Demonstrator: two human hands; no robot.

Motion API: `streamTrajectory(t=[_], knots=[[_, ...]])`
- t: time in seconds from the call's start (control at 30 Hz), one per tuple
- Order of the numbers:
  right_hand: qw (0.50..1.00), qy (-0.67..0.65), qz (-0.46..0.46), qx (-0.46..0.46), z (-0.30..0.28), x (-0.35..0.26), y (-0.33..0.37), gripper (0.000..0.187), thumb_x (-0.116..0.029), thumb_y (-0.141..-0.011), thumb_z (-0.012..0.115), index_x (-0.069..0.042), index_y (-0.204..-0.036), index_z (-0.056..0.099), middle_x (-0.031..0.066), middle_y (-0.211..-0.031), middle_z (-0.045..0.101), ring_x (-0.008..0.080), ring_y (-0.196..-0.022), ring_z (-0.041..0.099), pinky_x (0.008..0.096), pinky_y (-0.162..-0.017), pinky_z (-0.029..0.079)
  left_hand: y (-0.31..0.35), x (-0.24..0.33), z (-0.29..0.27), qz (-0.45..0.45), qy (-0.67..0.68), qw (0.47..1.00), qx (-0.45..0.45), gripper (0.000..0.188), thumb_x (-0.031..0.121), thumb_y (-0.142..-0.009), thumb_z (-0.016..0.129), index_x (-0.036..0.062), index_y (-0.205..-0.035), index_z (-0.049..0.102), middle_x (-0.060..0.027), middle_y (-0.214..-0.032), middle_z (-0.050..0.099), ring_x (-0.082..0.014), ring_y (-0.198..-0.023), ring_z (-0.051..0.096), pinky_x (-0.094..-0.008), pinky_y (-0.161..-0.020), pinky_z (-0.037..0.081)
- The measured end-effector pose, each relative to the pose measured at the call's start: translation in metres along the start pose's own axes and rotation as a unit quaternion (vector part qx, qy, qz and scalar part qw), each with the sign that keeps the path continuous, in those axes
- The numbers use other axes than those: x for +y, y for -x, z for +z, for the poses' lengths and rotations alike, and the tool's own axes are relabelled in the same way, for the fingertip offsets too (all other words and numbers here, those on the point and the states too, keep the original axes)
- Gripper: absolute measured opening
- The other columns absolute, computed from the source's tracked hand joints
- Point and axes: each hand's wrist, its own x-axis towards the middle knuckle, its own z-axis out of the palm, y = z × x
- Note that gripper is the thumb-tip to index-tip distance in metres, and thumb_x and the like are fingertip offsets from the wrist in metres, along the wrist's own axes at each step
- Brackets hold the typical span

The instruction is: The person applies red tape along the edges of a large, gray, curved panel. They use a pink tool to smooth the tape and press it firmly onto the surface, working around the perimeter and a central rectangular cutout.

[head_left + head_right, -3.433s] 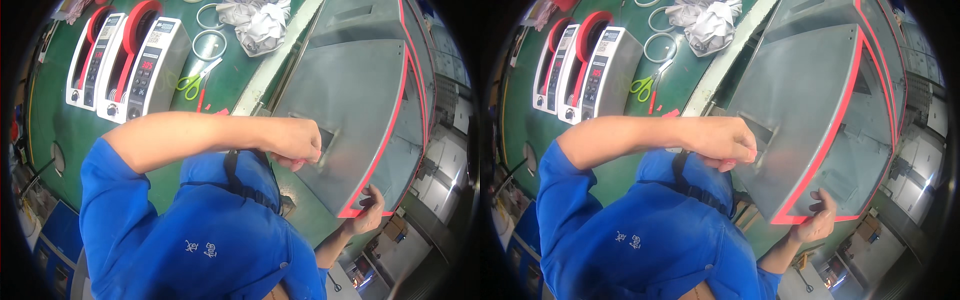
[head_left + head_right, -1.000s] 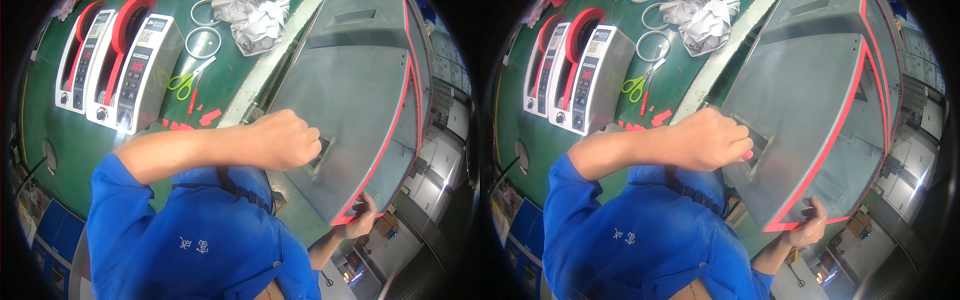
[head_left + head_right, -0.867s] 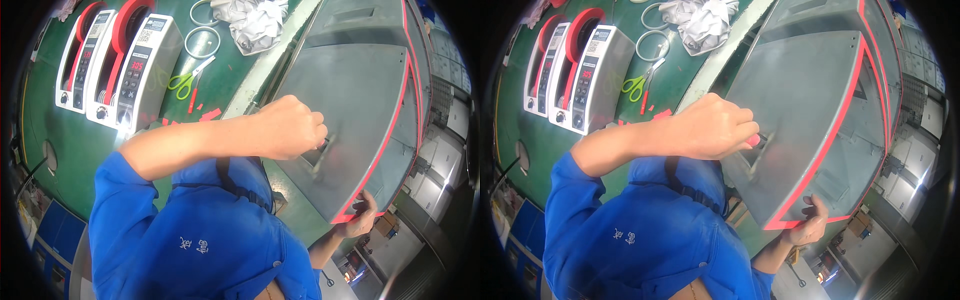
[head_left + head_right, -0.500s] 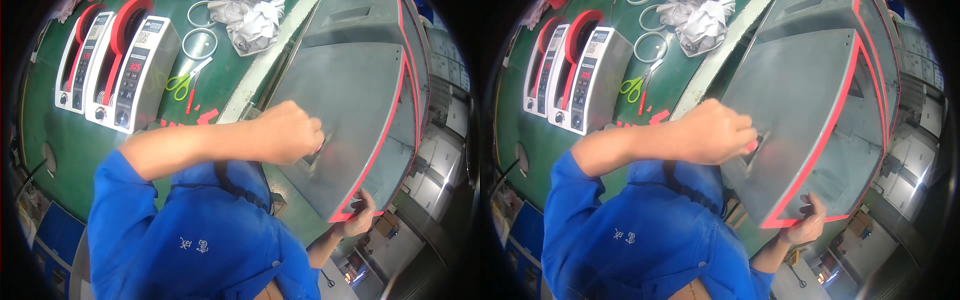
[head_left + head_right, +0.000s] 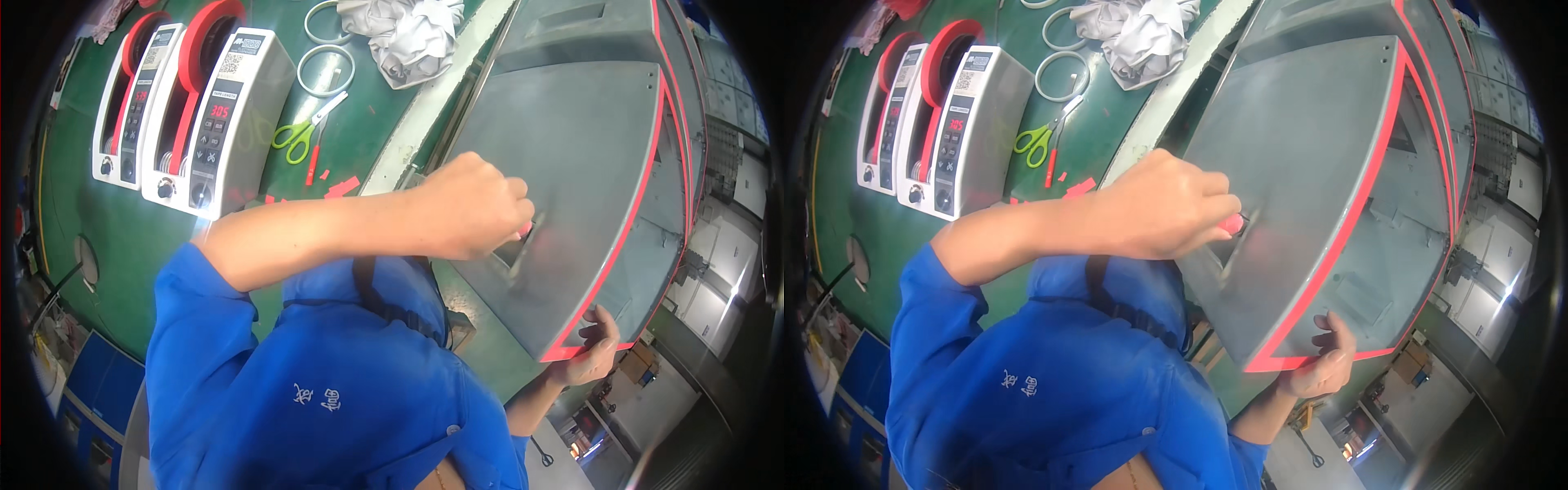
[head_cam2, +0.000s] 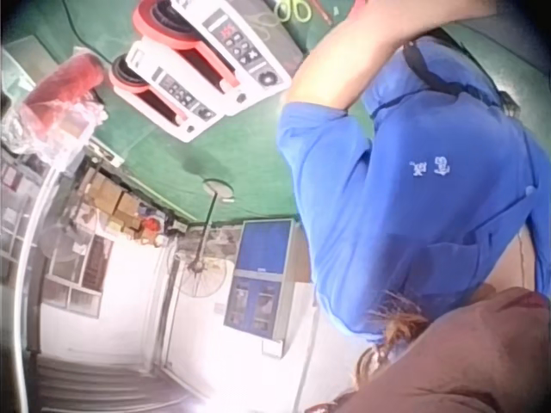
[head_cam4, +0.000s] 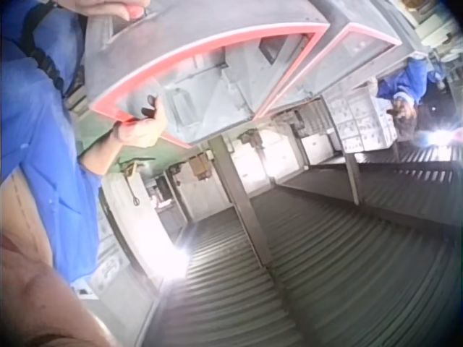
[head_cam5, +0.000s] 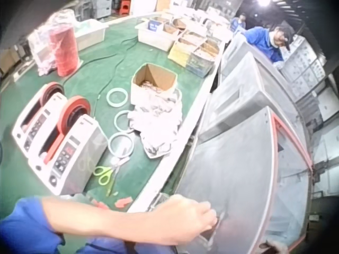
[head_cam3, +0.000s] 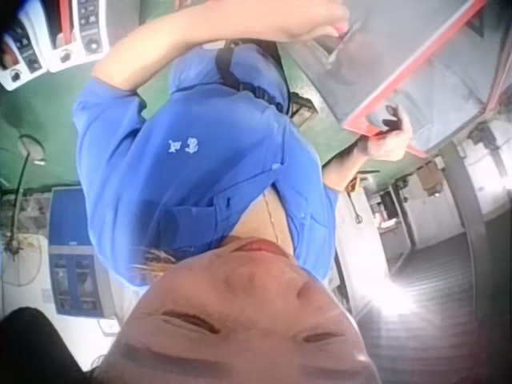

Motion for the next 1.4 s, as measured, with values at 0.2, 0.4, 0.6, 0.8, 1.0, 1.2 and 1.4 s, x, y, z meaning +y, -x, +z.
streamTrajectory(t=[0.2, 0.4, 0.6, 0.8, 1.0, 1.2, 1.4], knots=[[1.000, 0.005, 0.007, 0.005, 0.001, -0.001, -0.003, 0.044, -0.026, -0.090, 0.031, 0.007, -0.091, 0.061, 0.0135, -0.073, 0.061, 0.0184, -0.063, 0.056, 0.0255, -0.051, 0.038, 0.009, 0.005, 0.007, 0.020, 0.006, 1.000, -0.006, 0.017, 0.020, -0.075, 0.061, 0.0062, -0.073, 0.052, -0.0059, -0.060, 0.047, -0.0234, -0.050, 0.053, -0.0354, -0.041, 0.040], [1.000, -0.002, 0.004, 0.012, 0.001, 0.000, -0.002, 0.044, -0.025, -0.090, 0.030, 0.007, -0.091, 0.061, 0.0138, -0.073, 0.061, 0.0178, -0.062, 0.055, 0.0253, -0.051, 0.038, 0.014, 0.007, 0.008, 0.030, 0.022, 0.999, -0.028, 0.017, 0.021, -0.075, 0.061, 0.0063, -0.074, 0.052, -0.0058, -0.062, 0.047, -0.0227, -0.051, 0.053, -0.0352, -0.041, 0.040], [1.000, 0.006, -0.004, -0.001, 0.000, -0.001, -0.001, 0.044, -0.025, -0.090, 0.030, 0.007, -0.091, 0.061, 0.0140, -0.073, 0.061, 0.0171, -0.061, 0.054, 0.0251, -0.051, 0.038, 0.007, 0.002, 0.007, 0.033, 0.042, 0.999, 0.000, 0.016, 0.020, -0.074, 0.062, 0.0064, -0.075, 0.053, -0.0059, -0.062, 0.048, -0.0227, -0.051, 0.053, -0.0355, -0.042, 0.040], [1.000, -0.004, 0.009, 0.007, 0.002, -0.001, -0.001, 0.045, -0.026, -0.090, 0.030, 0.007, -0.091, 0.061, 0.0136, -0.071, 0.060, 0.0168, -0.061, 0.054, 0.0249, -0.051, 0.038, 0.013, 0.006, 0.007, 0.021, 0.047, 0.998, -0.025, 0.015, 0.019, -0.072, 0.063, 0.0071, -0.076, 0.054, -0.0056, -0.063, 0.048, -0.0233, -0.051, 0.053, -0.0355, -0.042, 0.040], [1.000, -0.009, 0.005, -0.007, -0.001, 0.000, 0.000, 0.044, -0.026, -0.091, 0.030, 0.006, -0.094, 0.060, 0.0124, -0.075, 0.061, 0.0147, -0.063, 0.052, 0.0247, -0.054, 0.037, 0.002, -0.005, -0.007, -0.059, 0.071, 0.995, -0.036, 0.018, 0.021, -0.073, 0.064, 0.0061, -0.082, 0.058, -0.0071, -0.070, 0.055, -0.0270, -0.060, 0.056, -0.0365, -0.049, 0.042], [1.000, -0.014, -0.001, 0.001, 0.001, -0.001, -0.001, 0.044, -0.026, -0.092, 0.030, 0.006, -0.095, 0.060, 0.0109, -0.076, 0.061, 0.0123, -0.060, 0.047, 0.0241, -0.055, 0.036, 0.024, -0.009, -0.011, -0.319, 0.347, 0.881, -0.033, 0.027, 0.029, -0.083, 0.059, 0.0031, -0.090, 0.057, -0.0055, -0.078, 0.061, -0.0169, -0.075, 0.060, -0.0301, -0.058, 0.044], [1.000, -0.011, 0.011, 0.002, 0.002, -0.001, 0.001, 0.044, -0.026, -0.092, 0.030, 0.005, -0.095, 0.060, 0.0094, -0.075, 0.060, 0.0117, -0.059, 0.045, 0.0238, -0.055, 0.035, 0.011, 0.030, 0.011, -0.373, 0.739, 0.561, 0.003, 0.042, 0.033, -0.093, 0.042, -0.0058, -0.109, 0.045, -0.0178, -0.119, 0.049, -0.0178, -0.104, 0.051, -0.0289, -0.089, 0.041]])
